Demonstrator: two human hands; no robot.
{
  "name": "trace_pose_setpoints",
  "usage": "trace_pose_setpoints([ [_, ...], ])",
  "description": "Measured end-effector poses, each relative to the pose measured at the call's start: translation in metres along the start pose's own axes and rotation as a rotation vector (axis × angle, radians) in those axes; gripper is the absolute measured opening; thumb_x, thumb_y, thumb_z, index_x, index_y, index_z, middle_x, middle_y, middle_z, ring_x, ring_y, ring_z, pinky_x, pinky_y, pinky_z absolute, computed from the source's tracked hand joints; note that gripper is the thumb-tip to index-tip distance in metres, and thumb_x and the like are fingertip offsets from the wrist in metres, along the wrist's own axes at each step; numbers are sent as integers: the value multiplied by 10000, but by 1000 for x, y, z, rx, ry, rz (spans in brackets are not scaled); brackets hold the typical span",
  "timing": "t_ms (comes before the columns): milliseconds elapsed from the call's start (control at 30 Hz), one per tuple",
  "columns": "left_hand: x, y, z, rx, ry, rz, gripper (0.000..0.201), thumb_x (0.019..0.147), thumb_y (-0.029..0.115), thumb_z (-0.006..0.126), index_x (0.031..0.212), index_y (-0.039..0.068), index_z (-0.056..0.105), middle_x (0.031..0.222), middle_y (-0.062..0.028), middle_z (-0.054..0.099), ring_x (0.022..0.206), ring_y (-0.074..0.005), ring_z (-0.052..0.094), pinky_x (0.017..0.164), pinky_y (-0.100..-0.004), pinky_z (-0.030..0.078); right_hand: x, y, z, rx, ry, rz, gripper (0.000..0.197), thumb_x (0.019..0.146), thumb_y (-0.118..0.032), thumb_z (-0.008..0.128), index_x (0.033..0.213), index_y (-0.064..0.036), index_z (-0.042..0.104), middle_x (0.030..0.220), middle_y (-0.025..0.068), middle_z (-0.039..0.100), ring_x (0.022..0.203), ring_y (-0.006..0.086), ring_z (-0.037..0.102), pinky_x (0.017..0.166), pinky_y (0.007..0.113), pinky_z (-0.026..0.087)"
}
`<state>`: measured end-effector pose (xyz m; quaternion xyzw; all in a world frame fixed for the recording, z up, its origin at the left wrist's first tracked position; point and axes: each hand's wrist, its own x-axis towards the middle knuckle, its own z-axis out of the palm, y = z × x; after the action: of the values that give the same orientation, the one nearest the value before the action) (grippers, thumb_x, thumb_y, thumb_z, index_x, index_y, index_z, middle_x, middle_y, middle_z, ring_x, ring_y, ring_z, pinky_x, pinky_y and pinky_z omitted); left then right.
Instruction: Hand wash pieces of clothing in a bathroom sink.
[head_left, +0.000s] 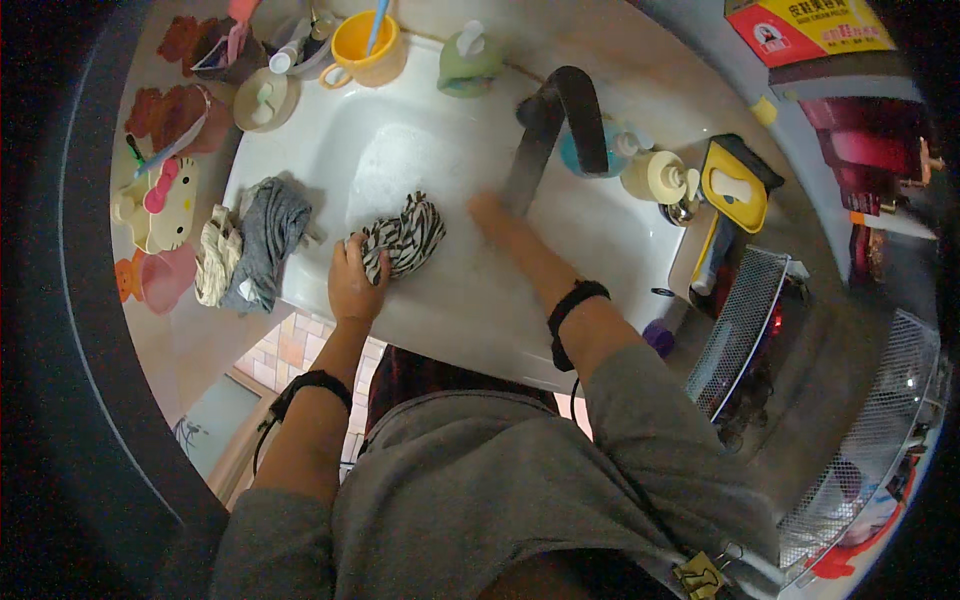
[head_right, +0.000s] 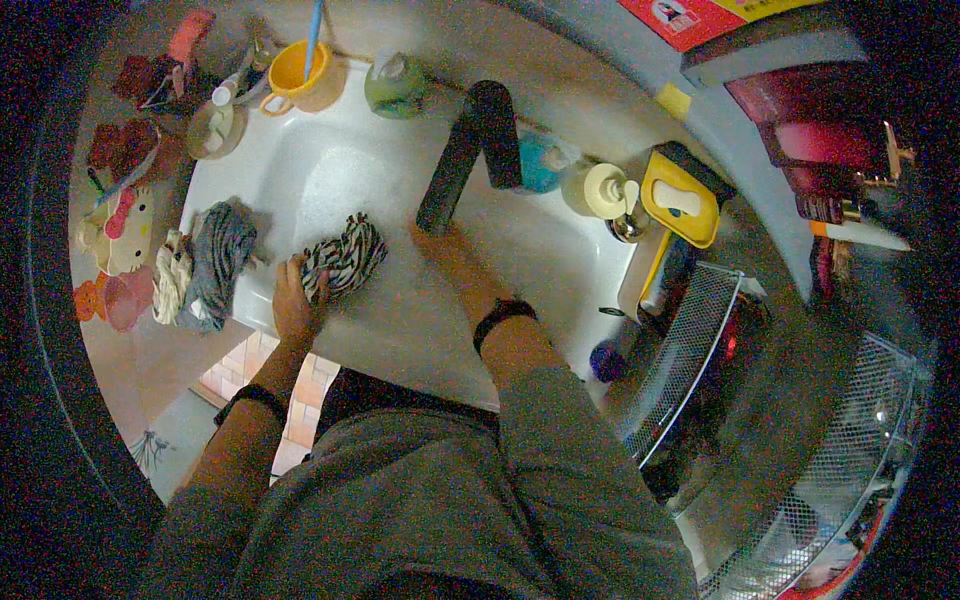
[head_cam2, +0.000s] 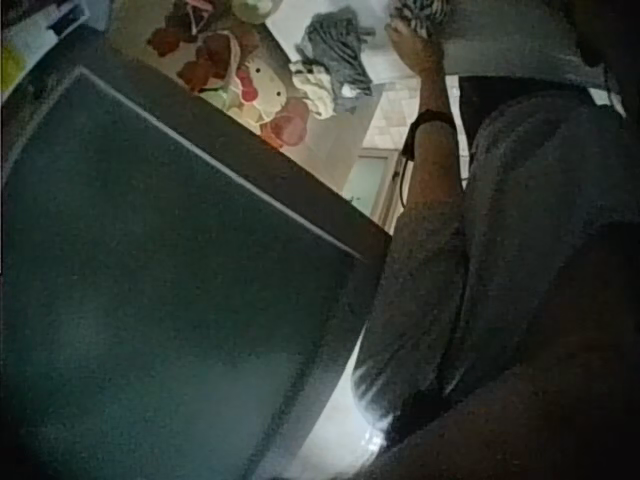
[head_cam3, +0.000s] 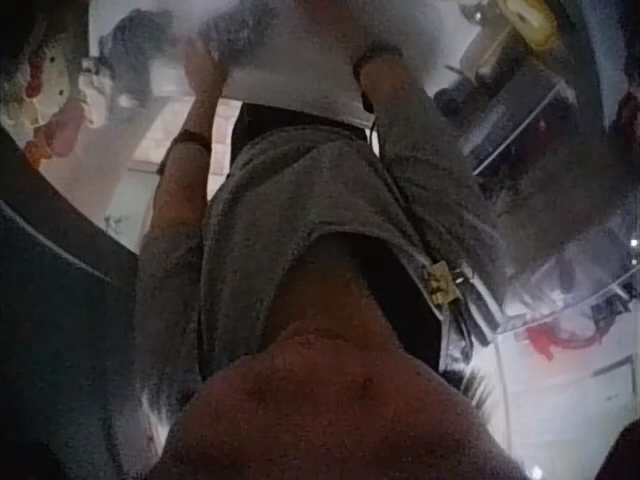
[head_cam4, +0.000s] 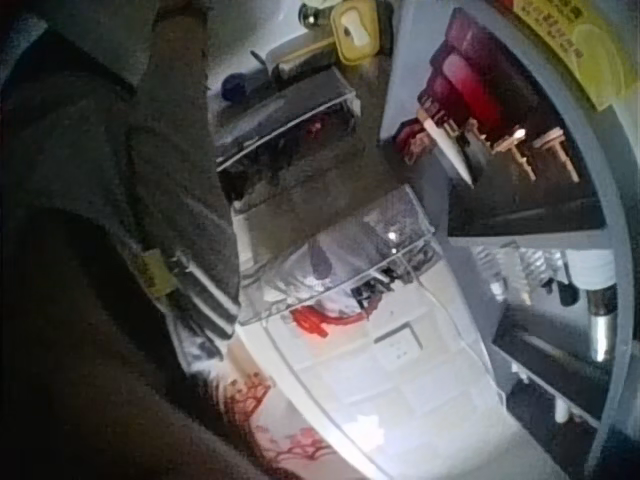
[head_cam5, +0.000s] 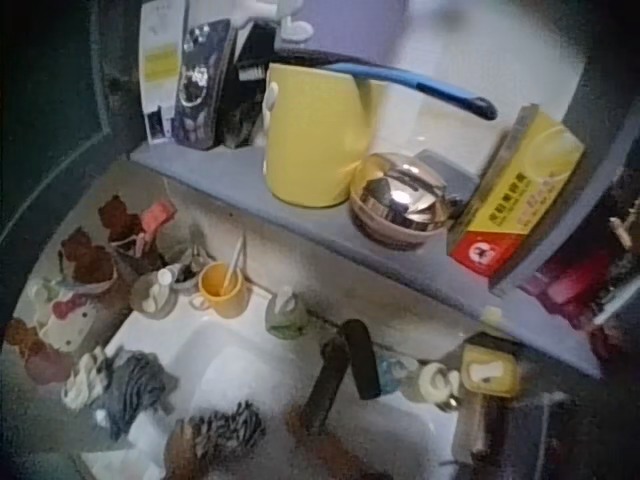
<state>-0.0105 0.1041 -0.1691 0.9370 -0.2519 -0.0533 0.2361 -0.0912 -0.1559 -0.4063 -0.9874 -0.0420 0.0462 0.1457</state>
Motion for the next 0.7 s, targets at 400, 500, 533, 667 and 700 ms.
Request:
trace_pose_setpoints([
  [400,-10,3,-6,-50,36,81,377,822,275,614,1070,14,502,966,-190,528,882,-369,542,758,-430,446,-149,-120,-119,27,28,589,284,869,-260,446,987,-20,540,1048,206,556,986,372,533,824,500,414],
  [500,-14,-4,-5,-67,59,145,387,805,268,627,1073,20,500,973,-185,527,897,-372,543,758,-428,452,-191,-129,-110,93,-61,512,378,879,-326,438,1079,-22,541,1091,234,544,1021,385,528,866,503,407],
  [533,-14,-4,-5,-53,43,136,397,797,275,634,1075,25,501,976,-182,526,897,-372,543,757,-427,454,-194,-128,-116,77,-32,535,378,879,-326,438,1079,-22,541,1091,234,544,1021,385,528,866,503,407],
  [667,-18,-17,-13,-92,-1,154,432,766,283,662,1079,48,480,970,-170,520,888,-367,542,757,-423,454,-186,-136,-155,406,-661,430,525,893,-416,420,1239,-21,442,1249,232,456,1158,392,438,987,471,337],
  [700,-19,-23,-15,-111,-13,147,443,756,275,673,1081,54,469,969,-168,517,893,-365,540,762,-420,452,-185,-140,-156,392,-713,375,559,896,-438,414,1274,-25,414,1280,229,437,1184,392,419,1004,467,324],
])
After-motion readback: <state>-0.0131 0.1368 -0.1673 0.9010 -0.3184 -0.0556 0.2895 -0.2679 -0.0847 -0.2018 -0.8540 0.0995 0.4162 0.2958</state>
